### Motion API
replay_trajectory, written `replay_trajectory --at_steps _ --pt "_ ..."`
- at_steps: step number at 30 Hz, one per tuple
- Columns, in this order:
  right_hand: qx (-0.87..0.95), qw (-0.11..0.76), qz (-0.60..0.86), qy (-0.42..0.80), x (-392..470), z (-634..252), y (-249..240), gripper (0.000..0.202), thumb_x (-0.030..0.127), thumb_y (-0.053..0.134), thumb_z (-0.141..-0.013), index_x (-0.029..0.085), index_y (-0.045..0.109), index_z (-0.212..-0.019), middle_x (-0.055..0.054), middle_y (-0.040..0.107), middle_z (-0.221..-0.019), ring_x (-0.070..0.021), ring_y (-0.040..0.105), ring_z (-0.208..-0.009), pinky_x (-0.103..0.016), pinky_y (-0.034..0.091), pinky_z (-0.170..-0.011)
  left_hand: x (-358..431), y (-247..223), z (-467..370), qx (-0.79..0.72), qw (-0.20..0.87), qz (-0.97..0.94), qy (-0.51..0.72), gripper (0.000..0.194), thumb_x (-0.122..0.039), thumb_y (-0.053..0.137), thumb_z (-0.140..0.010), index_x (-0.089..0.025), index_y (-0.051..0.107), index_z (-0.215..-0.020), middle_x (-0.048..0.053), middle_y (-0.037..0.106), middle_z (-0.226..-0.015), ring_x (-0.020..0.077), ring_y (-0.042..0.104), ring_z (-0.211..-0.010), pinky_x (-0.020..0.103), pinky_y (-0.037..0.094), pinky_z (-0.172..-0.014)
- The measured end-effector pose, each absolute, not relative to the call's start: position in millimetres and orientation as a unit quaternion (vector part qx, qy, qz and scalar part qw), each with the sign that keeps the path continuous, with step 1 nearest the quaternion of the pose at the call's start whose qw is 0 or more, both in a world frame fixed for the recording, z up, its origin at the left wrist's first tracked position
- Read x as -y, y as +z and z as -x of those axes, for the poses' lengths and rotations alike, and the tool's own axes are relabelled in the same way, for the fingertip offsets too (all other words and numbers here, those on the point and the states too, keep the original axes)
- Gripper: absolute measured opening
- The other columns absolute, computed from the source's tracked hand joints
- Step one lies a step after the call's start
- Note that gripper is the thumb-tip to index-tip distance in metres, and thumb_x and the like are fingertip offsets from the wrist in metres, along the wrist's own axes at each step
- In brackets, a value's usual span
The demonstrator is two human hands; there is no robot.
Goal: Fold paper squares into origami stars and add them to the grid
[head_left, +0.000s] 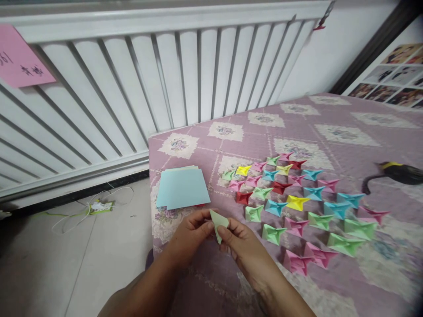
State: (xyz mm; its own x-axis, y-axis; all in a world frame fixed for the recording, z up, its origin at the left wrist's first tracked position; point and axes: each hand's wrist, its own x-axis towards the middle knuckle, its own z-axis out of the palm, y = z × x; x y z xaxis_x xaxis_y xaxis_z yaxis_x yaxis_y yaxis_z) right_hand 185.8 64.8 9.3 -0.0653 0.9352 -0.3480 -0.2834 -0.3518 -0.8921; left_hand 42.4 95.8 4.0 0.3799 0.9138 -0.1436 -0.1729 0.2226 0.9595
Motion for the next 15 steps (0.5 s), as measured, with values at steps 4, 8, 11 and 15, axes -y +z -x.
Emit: replay_trajectory --at_steps 4,8,11,15 --pt "0.294 0.463 0.476 0.687 -64.5 -186.2 10.6 0.034 0.047 0.074 -0.068 0.016 0.063 -0.078 0.001 0.056 -0.068 -0.0095 0.046 -0.058 -0.020 0.034 -0.052 -95.9 2.0 -43.1 -0.365 0.710 -0.450 0.399 0.035 -0.036 0.071 -0.075 -0.019 0.066 -0.105 0.003 0.067 -0.090 0.0148 0.059 -0.074 0.027 0.045 -0.071" --pt "0.251 0.487 0.495 0.674 -66.1 -184.2 10.9 0.035 0.048 0.073 -0.068 0.019 0.056 -0.079 0.004 0.055 -0.065 -0.0095 0.046 -0.055 -0.020 0.034 -0.051 -96.8 2.3 -44.8 -0.349 0.720 -0.441 0.407 0.026 -0.033 0.071 -0.075 -0.018 0.067 -0.096 0.002 0.066 -0.082 0.0145 0.059 -0.070 0.029 0.046 -0.072" --pt "0.277 0.501 0.520 0.634 -68.0 -182.3 10.6 0.033 0.048 0.069 -0.071 0.021 0.050 -0.075 0.005 0.053 -0.058 -0.0096 0.043 -0.050 -0.021 0.033 -0.049 -97.4 0.9 -45.0 -0.359 0.706 -0.457 0.405 0.022 -0.031 0.069 -0.077 -0.017 0.066 -0.093 0.002 0.064 -0.080 0.0144 0.058 -0.072 0.027 0.045 -0.072" --pt "0.386 0.468 0.539 0.584 -68.3 -181.3 10.5 0.032 0.050 0.062 -0.077 0.021 0.050 -0.069 0.006 0.047 -0.054 -0.0097 0.040 -0.050 -0.022 0.032 -0.050 -97.6 0.4 -43.3 -0.390 0.687 -0.463 0.402 0.023 -0.033 0.071 -0.074 -0.017 0.065 -0.089 0.001 0.063 -0.080 0.0146 0.057 -0.073 0.027 0.044 -0.072"
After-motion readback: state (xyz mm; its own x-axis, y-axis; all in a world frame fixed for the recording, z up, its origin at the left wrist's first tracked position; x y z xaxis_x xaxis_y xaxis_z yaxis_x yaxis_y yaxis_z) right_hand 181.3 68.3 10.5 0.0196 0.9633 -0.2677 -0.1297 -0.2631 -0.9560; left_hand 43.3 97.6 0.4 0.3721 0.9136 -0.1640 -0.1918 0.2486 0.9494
